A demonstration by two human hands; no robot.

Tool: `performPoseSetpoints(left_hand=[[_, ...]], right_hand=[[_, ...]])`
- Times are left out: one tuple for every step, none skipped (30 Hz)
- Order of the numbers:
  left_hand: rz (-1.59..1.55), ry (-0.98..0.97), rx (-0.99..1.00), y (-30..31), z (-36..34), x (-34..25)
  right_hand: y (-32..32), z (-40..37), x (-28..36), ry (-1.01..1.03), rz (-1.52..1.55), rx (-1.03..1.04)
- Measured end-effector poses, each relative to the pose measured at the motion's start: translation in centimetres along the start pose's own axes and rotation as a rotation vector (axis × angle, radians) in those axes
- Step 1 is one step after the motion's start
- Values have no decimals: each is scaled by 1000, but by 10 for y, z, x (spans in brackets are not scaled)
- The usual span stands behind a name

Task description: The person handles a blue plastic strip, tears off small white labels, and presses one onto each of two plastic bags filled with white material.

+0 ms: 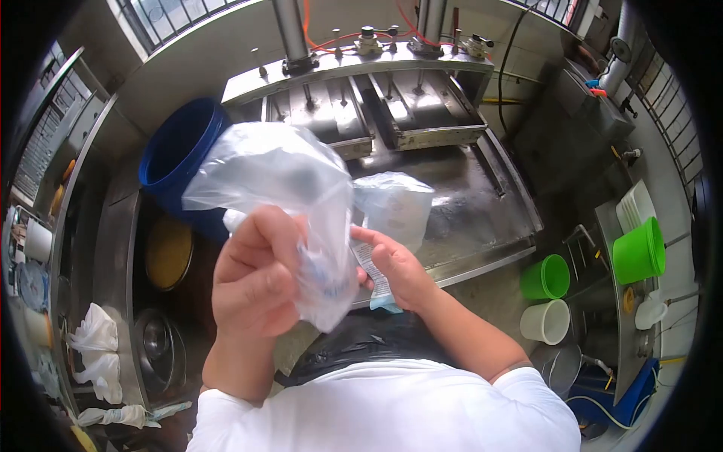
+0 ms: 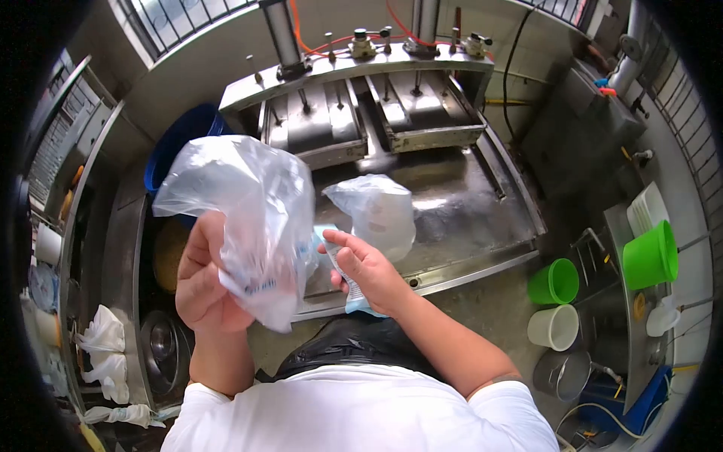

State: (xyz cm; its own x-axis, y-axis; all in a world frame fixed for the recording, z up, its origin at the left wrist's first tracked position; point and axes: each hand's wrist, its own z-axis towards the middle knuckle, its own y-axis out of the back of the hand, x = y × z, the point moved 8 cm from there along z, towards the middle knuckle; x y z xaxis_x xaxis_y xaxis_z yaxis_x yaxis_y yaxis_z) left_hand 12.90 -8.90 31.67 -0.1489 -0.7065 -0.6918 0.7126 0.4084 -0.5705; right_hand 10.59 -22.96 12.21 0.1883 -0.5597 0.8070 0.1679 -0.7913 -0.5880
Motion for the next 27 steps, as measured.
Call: performPoseSetpoints(left_hand=[[-86, 59, 31, -12, 2, 12], [-172, 119, 61, -22, 3, 24], [-232, 145, 95, -25, 1, 37], [-232, 149, 94, -28, 2, 46], [-302, 207, 105, -32, 2, 58], [-372, 266, 114, -36, 2, 69], [-416, 289, 135, -38, 2, 78], [-416, 293, 133, -37, 3, 83], [-387, 295, 137, -36, 4, 87], [-359, 298, 139, -36, 4, 90], [-361, 299, 137, -39, 3, 86], [94, 220, 45, -33, 4, 73], [550, 134, -51, -24, 4, 57], [551, 132, -57, -17, 3, 52], [682, 31, -147, -3, 1, 38], [811, -71, -239, 9, -4, 23], [812, -72, -246, 17, -9, 16], [792, -35, -234, 26, -14, 14], [770, 3, -222, 31, -17, 15], [768, 3, -230, 32, -20, 17], [672, 34, -308, 37, -24, 20], [578, 60, -384, 42, -28, 25], [625, 30, -403, 43, -27, 28], [629, 20, -411, 44, -26, 33], [715, -17, -414, 44, -24, 34], [801, -52, -418, 46, -25, 34], [728, -5, -454, 55, -30, 39]], right_hand=[[2, -3, 4, 7, 37, 55], [7, -7, 8, 10, 40, 54], [5, -11, 14, 20, 82, 94], [4, -16, 19, 28, 125, 134], [7, -20, 21, 28, 128, 133], [11, -25, 22, 24, 153, 117], [16, -31, 22, 19, 178, 101], [21, -36, 24, 16, 203, 85], [24, -41, 27, 15, 206, 83], [36, -47, 33, 57, 129, -12], [48, -54, 41, 99, 50, -106], [55, -61, 45, 95, 49, -107], [71, -71, 49, 61, 11, -200], [86, -80, 52, 26, -26, -291], [94, -89, 60, 20, -27, -287], [101, -97, 68, -12, -119, -298], [103, -102, 72, -43, -210, -307], [99, -104, 76, -49, -213, -303], [92, -106, 84, -3, -341, -272], [86, -107, 89, 43, -467, -238], [85, -105, 88, 36, -469, -233], [83, -99, 88, 54, -478, -198], [78, -94, 89, 74, -488, -159], [75, -90, 87, 73, -492, -147], [76, -87, 85, 54, -442, -177], [77, -85, 81, 32, -392, -208], [76, -83, 75, 29, -395, -196]])
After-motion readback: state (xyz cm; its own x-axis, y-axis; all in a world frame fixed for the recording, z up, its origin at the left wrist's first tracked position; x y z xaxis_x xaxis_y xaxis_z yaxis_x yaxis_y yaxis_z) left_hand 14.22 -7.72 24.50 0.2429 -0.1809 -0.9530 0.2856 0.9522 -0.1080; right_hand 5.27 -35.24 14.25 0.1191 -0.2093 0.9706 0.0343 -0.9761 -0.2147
